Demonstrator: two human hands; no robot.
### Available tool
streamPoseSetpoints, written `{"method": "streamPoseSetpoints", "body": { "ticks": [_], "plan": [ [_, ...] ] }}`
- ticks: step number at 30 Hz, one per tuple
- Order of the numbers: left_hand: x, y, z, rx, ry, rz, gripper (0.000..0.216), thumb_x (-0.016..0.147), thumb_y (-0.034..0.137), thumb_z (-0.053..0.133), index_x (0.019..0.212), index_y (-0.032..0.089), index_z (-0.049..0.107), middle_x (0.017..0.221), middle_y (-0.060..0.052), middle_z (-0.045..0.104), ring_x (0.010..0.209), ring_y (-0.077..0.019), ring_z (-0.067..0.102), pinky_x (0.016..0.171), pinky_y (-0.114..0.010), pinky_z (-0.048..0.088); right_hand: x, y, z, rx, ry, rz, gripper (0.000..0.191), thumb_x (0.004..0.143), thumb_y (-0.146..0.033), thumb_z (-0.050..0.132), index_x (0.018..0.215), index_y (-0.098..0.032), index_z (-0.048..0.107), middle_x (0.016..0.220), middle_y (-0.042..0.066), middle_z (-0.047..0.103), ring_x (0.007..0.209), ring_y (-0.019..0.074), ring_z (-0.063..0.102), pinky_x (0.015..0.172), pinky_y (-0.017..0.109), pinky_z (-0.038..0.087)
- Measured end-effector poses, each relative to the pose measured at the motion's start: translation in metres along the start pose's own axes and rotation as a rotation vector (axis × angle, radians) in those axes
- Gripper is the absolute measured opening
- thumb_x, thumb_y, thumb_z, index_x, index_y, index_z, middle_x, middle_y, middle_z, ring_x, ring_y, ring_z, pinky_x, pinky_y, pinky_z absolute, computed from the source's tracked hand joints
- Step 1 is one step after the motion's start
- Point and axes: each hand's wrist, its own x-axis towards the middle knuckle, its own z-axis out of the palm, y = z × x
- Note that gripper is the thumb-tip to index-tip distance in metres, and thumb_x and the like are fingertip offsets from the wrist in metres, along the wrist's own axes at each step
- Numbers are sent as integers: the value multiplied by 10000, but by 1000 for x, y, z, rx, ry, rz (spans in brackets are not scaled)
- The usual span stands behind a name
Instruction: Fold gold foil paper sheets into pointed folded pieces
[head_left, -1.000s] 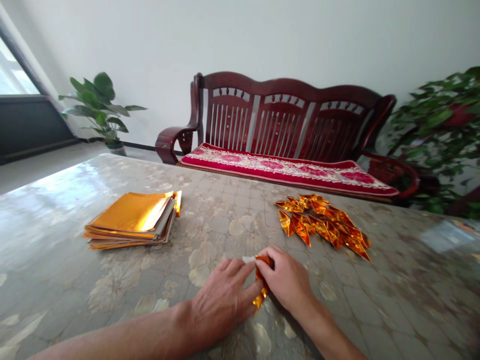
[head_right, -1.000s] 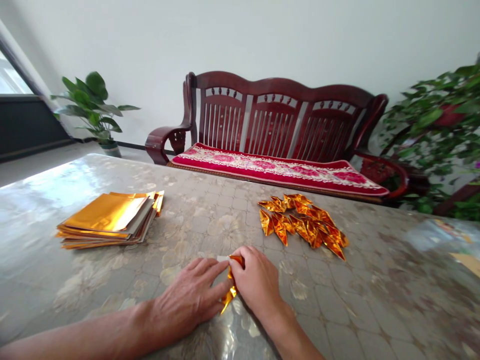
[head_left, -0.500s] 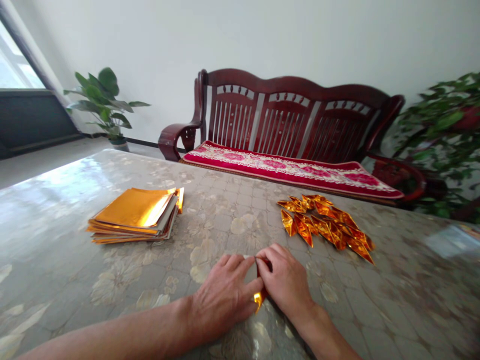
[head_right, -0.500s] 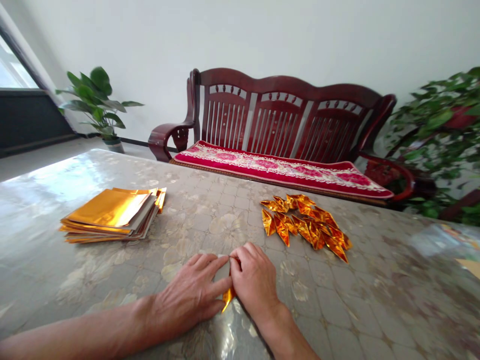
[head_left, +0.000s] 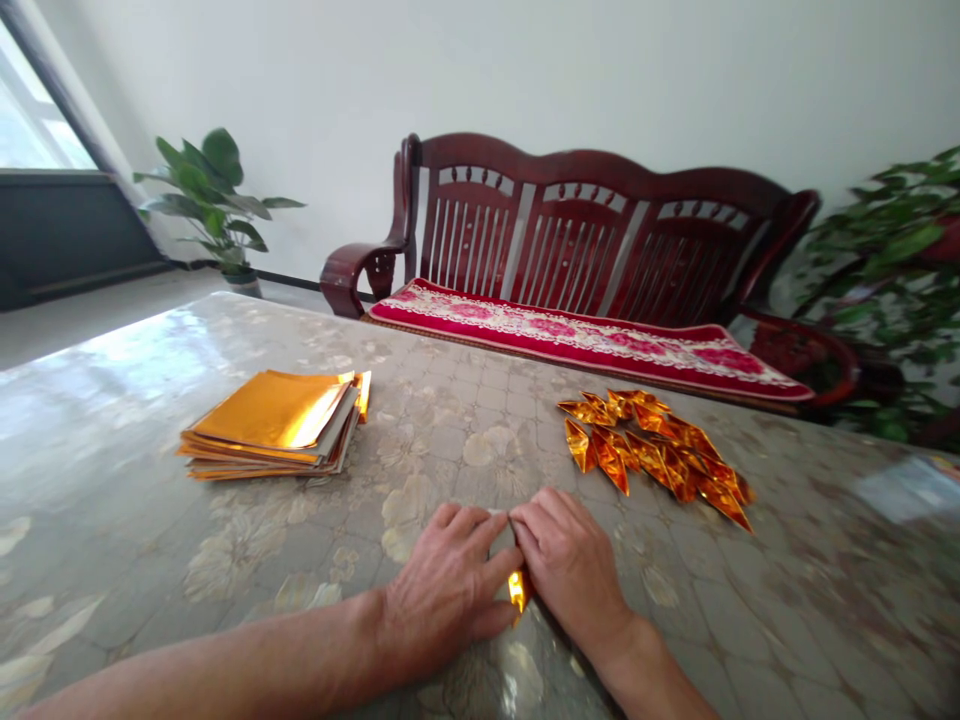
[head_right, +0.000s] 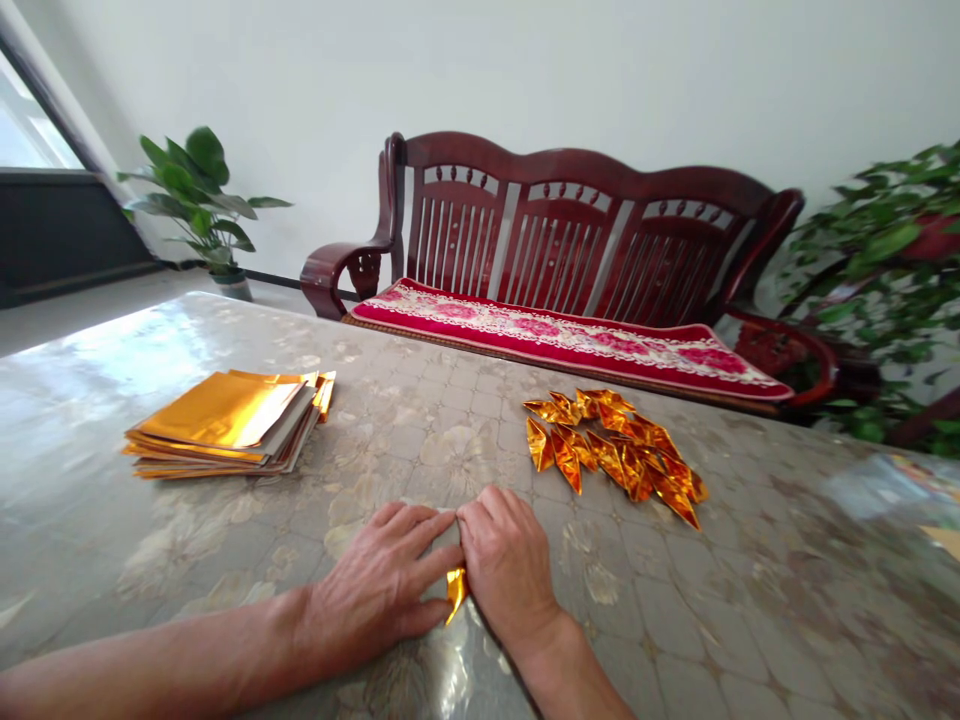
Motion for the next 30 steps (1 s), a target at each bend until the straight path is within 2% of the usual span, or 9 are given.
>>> {"method": "streamPoseSetpoints", "body": {
  "ticks": [11, 19, 23, 30],
  "plan": [
    [-1, -2, 3, 22, 26, -48, 367, 809, 415, 712, 1084, 227, 558, 1200, -42, 603, 1077, -268, 536, 920, -428, 397, -2, -1, -3, -7, -23, -36, 200, 973, -189, 515, 815, -203, 636, 793, 31, 550, 810, 212, 496, 743, 325, 353],
    [1, -3, 1, 58, 42, -28, 364, 807, 452, 711, 1040, 224, 549, 1140, -30, 622, 1026, -256, 548, 896, -431, 386, -4, -2, -2, -86, -35, -63, 180, 946, -162, 547, 790, -208, 622, 794, 33, 554, 789, 217, 485, 725, 336, 339],
    [1, -3, 1, 53, 60, -14, 386, 813, 457, 708, 1068, 216, 548, 1180, -43, 624, 1055, -258, 552, 925, -432, 373, -4, -3, -3, -103, -37, -76, 173, 941, -148, 547, 795, -208, 619, 798, 32, 557, 787, 215, 486, 723, 335, 338],
    [2, -5, 3, 47, 65, -8, 375, 812, 485, 704, 1016, 208, 556, 1106, -45, 647, 1029, -260, 568, 931, -437, 372, -4, -4, -2, -57, -24, -65, 209, 961, -177, 506, 795, -209, 629, 785, 31, 553, 785, 206, 501, 726, 327, 358]
  ]
}}
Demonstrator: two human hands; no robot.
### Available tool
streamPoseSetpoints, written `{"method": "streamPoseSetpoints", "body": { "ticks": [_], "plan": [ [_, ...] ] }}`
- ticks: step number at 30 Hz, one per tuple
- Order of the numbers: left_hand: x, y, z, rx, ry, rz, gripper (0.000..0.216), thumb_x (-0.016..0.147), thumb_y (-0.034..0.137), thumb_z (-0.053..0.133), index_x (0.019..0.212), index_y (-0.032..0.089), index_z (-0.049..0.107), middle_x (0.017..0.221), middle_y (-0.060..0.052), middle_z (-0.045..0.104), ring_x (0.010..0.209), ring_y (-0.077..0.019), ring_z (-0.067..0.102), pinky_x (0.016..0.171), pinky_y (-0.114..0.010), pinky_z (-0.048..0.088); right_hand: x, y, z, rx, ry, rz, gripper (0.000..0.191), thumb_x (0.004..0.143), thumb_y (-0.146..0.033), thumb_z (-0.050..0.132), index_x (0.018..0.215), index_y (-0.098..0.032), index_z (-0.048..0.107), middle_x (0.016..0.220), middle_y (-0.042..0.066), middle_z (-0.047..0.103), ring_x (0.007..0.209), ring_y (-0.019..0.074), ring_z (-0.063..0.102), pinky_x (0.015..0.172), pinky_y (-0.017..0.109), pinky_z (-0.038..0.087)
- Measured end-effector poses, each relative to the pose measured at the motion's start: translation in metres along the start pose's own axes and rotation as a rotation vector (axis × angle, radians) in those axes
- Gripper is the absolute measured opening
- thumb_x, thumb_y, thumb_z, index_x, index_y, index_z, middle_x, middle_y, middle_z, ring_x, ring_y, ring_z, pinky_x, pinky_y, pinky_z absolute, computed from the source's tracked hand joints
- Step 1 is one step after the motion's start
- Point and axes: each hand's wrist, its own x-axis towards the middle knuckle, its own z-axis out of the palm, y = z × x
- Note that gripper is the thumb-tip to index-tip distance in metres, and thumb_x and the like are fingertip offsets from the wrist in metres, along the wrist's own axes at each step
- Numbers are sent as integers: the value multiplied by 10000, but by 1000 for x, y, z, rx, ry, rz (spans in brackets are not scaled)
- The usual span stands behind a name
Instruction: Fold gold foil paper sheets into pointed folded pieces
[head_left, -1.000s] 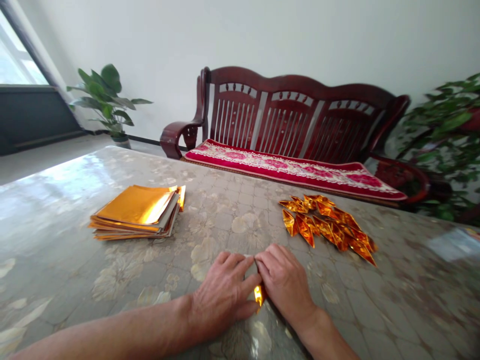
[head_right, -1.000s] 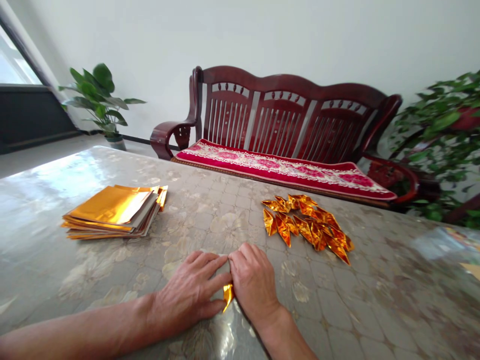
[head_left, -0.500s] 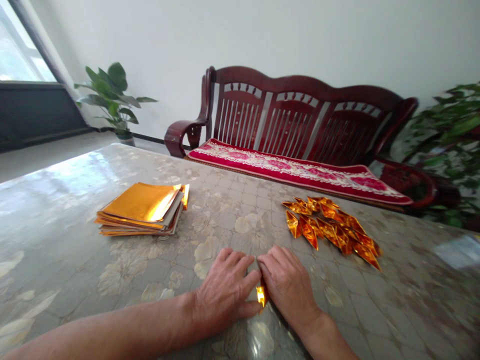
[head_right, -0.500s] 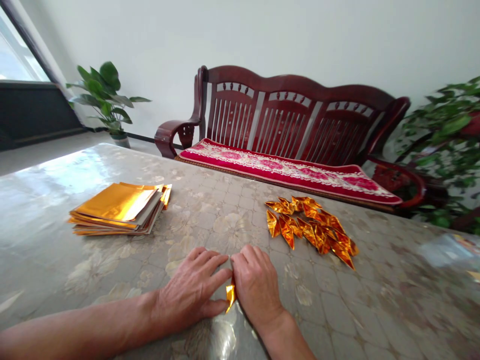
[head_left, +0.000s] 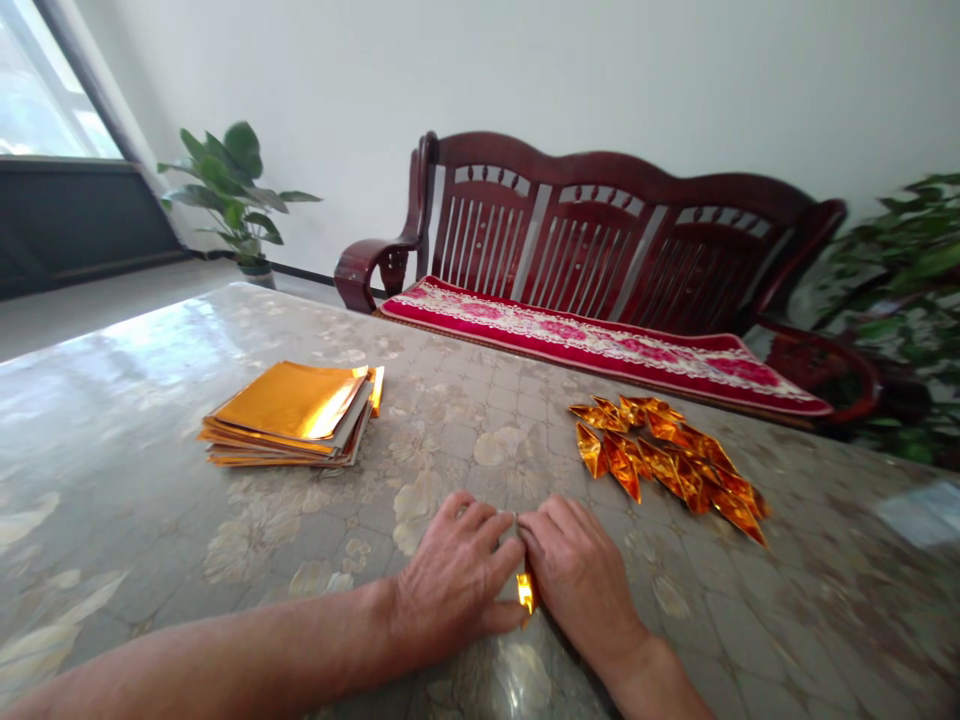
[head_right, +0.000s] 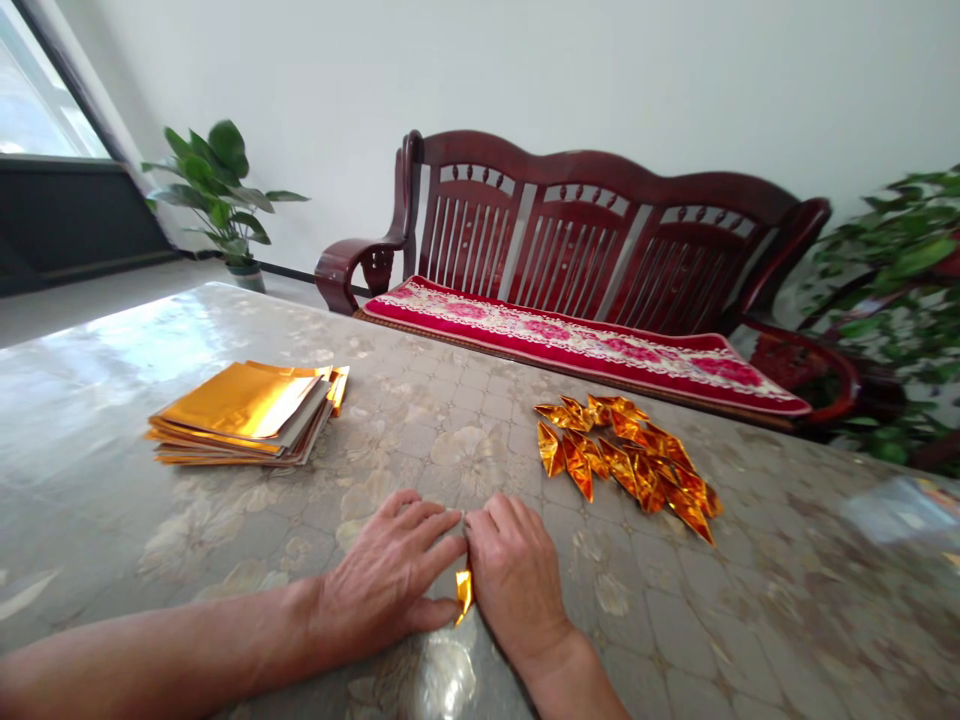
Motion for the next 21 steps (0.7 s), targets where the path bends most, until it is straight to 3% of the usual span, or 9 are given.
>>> {"method": "streamPoseSetpoints", "body": {
  "ticks": [7, 21],
  "plan": [
    [1, -2, 3, 4, 28, 8, 417, 788, 532, 719, 979, 196, 564, 1121, -59, 661, 1032, -261, 583, 1032, -478, 319, -5, -2, -3, 132, -47, 73, 234, 904, -101, 474, 982, -209, 666, 843, 41, 580, 846, 207, 553, 755, 316, 429],
    [-1, -1, 3, -9, 55, 6, 432, 793, 515, 720, 1029, 185, 571, 1113, -56, 670, 1036, -259, 598, 1120, -514, 253, -11, 1, -1, 224, 25, 22, 292, 956, -112, 425, 1138, -196, 638, 892, 49, 657, 861, 207, 610, 784, 347, 516]
  ]
}}
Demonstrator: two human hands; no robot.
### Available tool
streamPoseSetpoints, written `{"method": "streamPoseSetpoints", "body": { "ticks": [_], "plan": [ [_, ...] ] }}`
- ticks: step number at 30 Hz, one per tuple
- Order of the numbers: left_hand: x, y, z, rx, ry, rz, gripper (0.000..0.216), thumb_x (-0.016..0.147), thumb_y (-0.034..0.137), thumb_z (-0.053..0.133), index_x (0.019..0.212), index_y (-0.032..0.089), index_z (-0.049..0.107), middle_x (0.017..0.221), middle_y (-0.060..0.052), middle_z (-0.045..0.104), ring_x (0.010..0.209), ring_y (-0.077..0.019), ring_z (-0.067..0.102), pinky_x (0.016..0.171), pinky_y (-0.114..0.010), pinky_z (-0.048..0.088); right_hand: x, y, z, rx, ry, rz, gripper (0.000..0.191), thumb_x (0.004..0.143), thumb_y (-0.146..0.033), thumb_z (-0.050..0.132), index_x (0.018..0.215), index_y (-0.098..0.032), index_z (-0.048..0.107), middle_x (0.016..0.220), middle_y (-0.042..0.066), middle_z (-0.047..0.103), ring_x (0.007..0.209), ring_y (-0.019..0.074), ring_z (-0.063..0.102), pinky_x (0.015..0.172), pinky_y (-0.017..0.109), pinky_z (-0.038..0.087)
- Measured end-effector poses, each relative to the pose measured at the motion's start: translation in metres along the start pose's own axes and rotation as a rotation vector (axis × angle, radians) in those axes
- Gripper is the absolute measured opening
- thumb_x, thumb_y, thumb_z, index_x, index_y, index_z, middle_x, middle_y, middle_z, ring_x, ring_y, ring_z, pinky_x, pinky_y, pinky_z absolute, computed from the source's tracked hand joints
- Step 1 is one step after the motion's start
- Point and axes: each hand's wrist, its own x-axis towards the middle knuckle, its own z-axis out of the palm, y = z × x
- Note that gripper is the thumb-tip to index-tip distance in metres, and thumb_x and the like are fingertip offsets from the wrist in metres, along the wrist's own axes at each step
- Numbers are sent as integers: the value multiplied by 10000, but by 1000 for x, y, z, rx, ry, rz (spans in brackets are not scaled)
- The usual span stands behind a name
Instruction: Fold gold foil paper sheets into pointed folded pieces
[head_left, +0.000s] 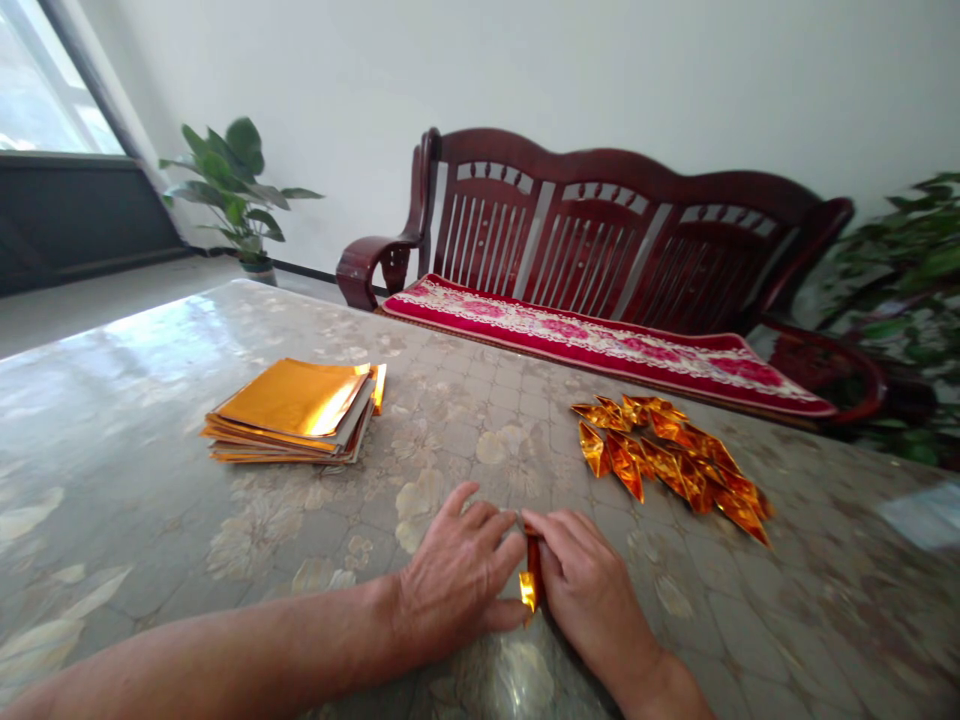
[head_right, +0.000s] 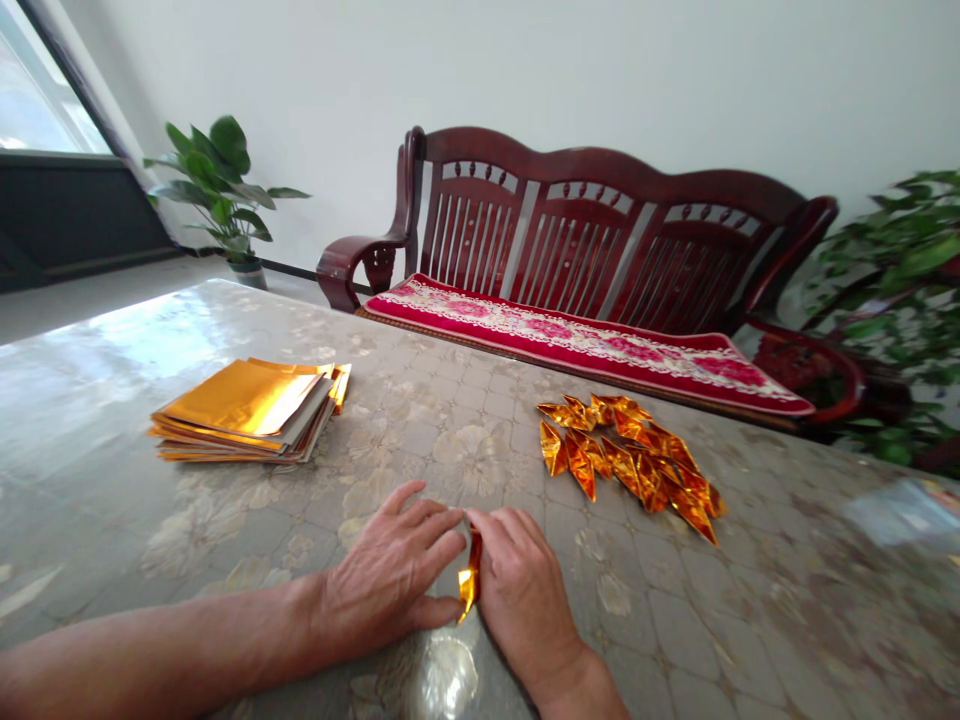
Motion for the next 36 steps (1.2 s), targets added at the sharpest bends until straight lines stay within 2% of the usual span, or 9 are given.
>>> {"method": "streamPoseSetpoints", "body": {
  "ticks": [10, 17, 23, 26, 29, 31, 36],
  "plan": [
    [2, 2, -4, -41, -24, -28, 446, 804, 510, 710, 1071, 185, 561, 1078, -54, 683, 1031, -254, 612, 1164, -518, 201, 0, 0, -4, -136, 62, -67, 306, 963, -136, 425, 1200, -170, 616, 874, 58, 707, 799, 207, 643, 773, 358, 529],
    [3, 2, -1, -31, -54, -34, 601, 789, 499, 711, 1249, 163, 521, 1117, -72, 664, 1032, -272, 584, 1137, -512, 249, -2, 0, -4, -164, 53, -75, 275, 969, -152, 464, 1178, -168, 642, 842, 53, 708, 765, 200, 634, 743, 342, 501],
    [6, 1, -5, 7, -91, -32, 559, 778, 528, 710, 1178, 161, 577, 1084, -63, 653, 1028, -270, 566, 1132, -511, 264, -1, -3, -5, -94, 31, -74, 267, 961, -132, 470, 1155, -198, 641, 856, 39, 699, 794, 194, 633, 762, 332, 502],
    [6, 2, -5, 15, -95, -35, 570, 780, 534, 710, 1189, 160, 576, 1083, -65, 653, 1029, -272, 565, 1125, -514, 275, 0, -4, -6, -72, 39, -10, 223, 956, -153, 472, 1083, -219, 642, 879, 35, 683, 831, 188, 638, 774, 317, 500],
    [6, 1, -5, 18, -92, -29, 570, 790, 534, 705, 1203, 166, 568, 1106, -70, 652, 1051, -277, 561, 1119, -519, 283, 0, -2, -9, -120, 42, 97, 110, 931, -220, 529, 875, -234, 623, 828, 23, 639, 808, 191, 626, 729, 306, 479],
    [6, 1, -5, 16, -93, -27, 556, 792, 533, 707, 1193, 172, 573, 1114, -71, 652, 1060, -279, 561, 1119, -523, 282, -1, 0, -11, -152, 34, 147, 120, 898, -229, 570, 779, -237, 583, 787, 14, 616, 779, 193, 613, 695, 302, 457],
    [5, 1, -5, 13, -98, -31, 539, 787, 523, 713, 1176, 174, 579, 1121, -69, 652, 1062, -277, 561, 1122, -521, 279, -4, 4, -12, -127, -33, 223, 142, 845, -157, 596, 731, -237, 566, 746, -6, 613, 739, 184, 608, 652, 291, 416]
  ]
}}
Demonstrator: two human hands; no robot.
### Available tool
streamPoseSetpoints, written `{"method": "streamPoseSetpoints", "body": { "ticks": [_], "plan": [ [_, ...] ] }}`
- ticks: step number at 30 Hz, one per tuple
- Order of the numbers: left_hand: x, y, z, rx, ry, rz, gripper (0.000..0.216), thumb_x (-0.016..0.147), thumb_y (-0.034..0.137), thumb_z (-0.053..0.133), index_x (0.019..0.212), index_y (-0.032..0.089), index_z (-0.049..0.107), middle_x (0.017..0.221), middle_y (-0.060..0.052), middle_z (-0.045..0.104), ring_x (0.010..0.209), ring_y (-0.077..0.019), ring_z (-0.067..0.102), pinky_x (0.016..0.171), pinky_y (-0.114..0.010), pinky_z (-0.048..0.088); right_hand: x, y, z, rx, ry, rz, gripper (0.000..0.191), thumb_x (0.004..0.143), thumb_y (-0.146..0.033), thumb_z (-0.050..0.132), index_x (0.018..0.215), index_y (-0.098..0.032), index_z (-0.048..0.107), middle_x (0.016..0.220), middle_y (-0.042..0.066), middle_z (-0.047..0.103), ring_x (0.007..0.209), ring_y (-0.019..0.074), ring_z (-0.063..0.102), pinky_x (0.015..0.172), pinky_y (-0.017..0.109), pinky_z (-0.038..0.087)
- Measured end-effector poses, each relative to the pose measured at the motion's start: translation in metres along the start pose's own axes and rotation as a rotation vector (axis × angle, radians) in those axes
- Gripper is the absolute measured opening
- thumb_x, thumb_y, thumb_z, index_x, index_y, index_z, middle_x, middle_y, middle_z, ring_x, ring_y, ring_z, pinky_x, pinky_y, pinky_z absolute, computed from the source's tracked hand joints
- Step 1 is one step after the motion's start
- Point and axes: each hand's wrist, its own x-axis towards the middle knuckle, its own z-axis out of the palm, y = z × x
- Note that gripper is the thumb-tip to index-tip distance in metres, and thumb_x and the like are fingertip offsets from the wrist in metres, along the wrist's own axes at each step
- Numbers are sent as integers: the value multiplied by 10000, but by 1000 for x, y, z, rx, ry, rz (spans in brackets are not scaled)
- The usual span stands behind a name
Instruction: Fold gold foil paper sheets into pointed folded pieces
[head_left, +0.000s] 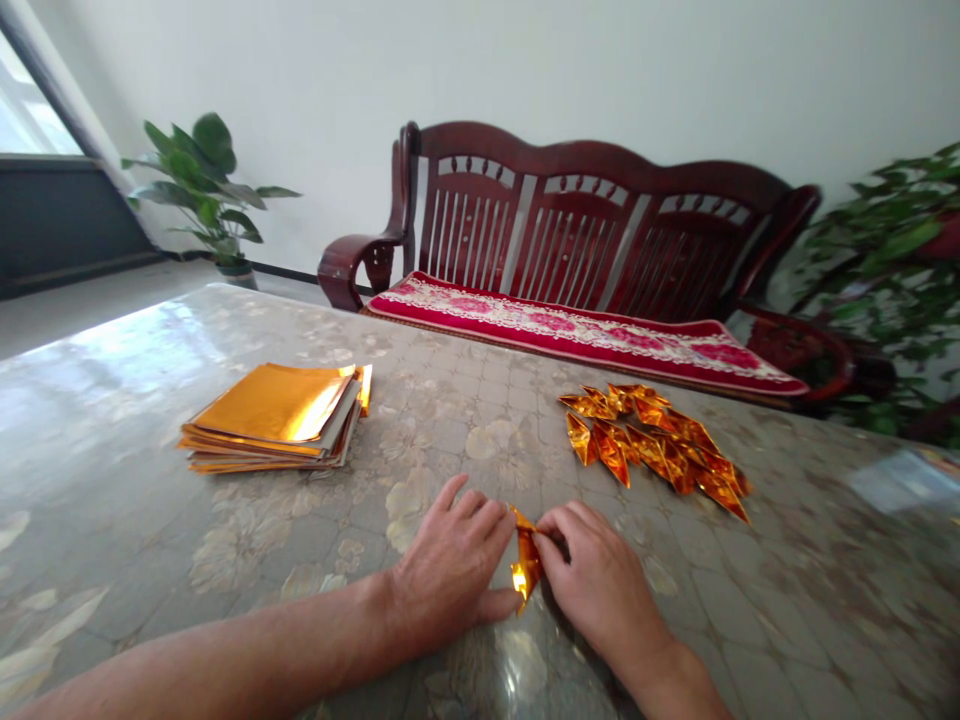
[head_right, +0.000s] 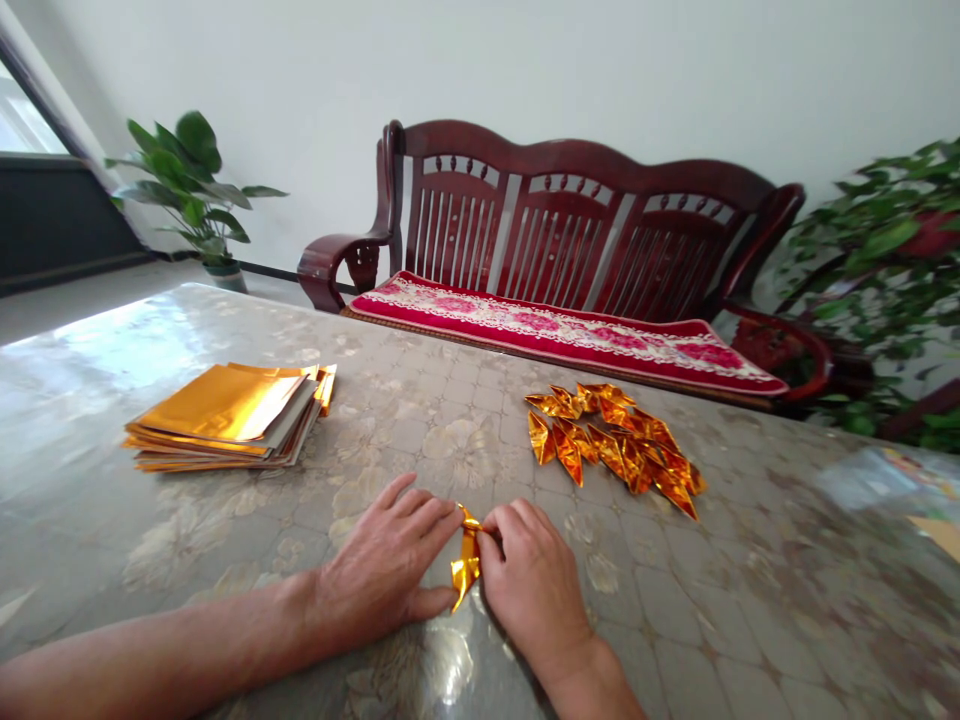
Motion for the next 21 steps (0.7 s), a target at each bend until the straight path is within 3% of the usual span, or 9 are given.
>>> {"method": "streamPoseSetpoints", "body": {
  "ticks": [5, 14, 21],
  "plan": [
    [0, 1, -1, 2, -3, -7, 527, 779, 508, 723, 1160, 173, 581, 1107, -68, 652, 1039, -274, 566, 1113, -515, 292, -2, 0, 2, -33, -28, 0, 132, 865, -160, 602, 759, -236, 576, 761, -10, 621, 740, 188, 609, 648, 294, 391],
    [0, 0, -1, -8, -2, -11, 548, 768, 511, 744, 1167, 176, 574, 1131, -59, 649, 1056, -270, 563, 1125, -530, 271, -4, 1, -3, -150, -50, -215, 213, 947, -124, 501, 768, -216, 570, 755, 18, 577, 745, 197, 540, 703, 314, 350],
    [0, -1, -1, -13, -10, 2, 567, 784, 539, 725, 1201, 185, 574, 1154, -63, 653, 1073, -275, 570, 1134, -545, 262, -4, 1, -6, -87, -81, -239, 235, 959, -108, 482, 768, -203, 582, 762, 22, 556, 757, 193, 504, 706, 317, 333]
  ]
}}
